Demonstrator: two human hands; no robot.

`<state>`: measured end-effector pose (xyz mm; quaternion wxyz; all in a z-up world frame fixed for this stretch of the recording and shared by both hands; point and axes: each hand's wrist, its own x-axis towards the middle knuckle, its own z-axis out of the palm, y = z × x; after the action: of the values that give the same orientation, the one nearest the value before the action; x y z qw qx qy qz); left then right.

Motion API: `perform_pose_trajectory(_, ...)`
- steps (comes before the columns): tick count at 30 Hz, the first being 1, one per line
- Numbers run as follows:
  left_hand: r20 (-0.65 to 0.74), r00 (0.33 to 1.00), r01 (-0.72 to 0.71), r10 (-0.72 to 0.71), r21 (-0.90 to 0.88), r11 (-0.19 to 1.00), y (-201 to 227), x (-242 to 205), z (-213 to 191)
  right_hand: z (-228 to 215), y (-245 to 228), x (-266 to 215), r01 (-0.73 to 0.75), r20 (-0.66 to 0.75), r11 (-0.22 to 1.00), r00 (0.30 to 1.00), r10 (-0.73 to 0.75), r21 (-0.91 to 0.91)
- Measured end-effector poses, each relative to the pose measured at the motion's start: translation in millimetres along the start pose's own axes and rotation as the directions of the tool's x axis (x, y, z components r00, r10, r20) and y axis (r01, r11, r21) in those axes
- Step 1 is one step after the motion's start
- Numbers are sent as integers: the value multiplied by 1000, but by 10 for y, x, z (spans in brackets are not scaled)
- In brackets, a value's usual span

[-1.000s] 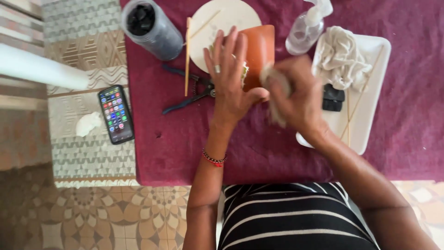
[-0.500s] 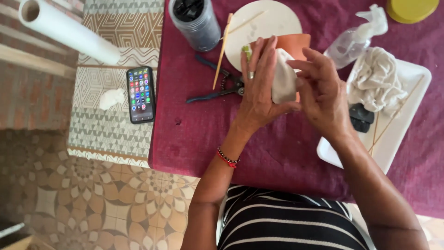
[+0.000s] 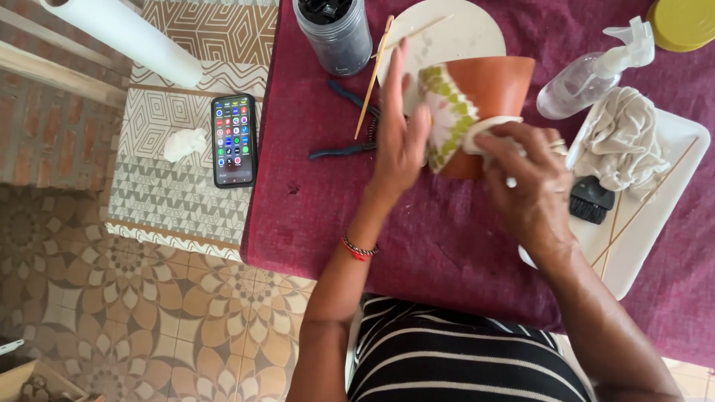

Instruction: Cleaning and prepping a decorated ceramic pot by spraying it with liquid and wiping it with a cloth.

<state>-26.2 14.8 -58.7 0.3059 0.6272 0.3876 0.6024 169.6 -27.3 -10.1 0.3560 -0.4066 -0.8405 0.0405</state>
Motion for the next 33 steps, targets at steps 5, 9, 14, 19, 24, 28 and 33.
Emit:
perform_pose_trajectory(5, 59, 990, 134, -129, -75, 988, -291, 138, -31, -4, 132, -147, -156, -96, 979, 981, 169, 135)
perform_pose_trajectory(9, 113, 985, 144, -132, -107, 984, -333, 247, 86, 64, 144, -226, -207, -159, 973, 962, 222, 104)
perform_pose_trajectory(14, 161, 974, 197, -156, -280, 939, -201, 326, 111, 122, 172, -270, -261, -304, 919, 886, 349, 296)
perform_pose_trajectory(19, 173, 984, 2, -33, 175, 985, 202, 409, 123, 272, 238, -379, -412, -146, 757, 825, 546, 507)
perform_pose_trajectory(24, 140, 988, 35, -68, 223, 974, -185, 458, 160, 206, 321, -324, -431, -116, 776, 837, 534, 461)
perform_pose_trajectory(28, 81, 997, -10, -4, 172, 985, -102, 333, 202, -36, 145, 3, -309, -282, 905, 877, 390, 292)
perform_pose_trajectory(33, 7, 994, -104, 108, 351, 931, -29, 49, 353, 14, 97, 285, -116, -339, 941, 913, 228, 318)
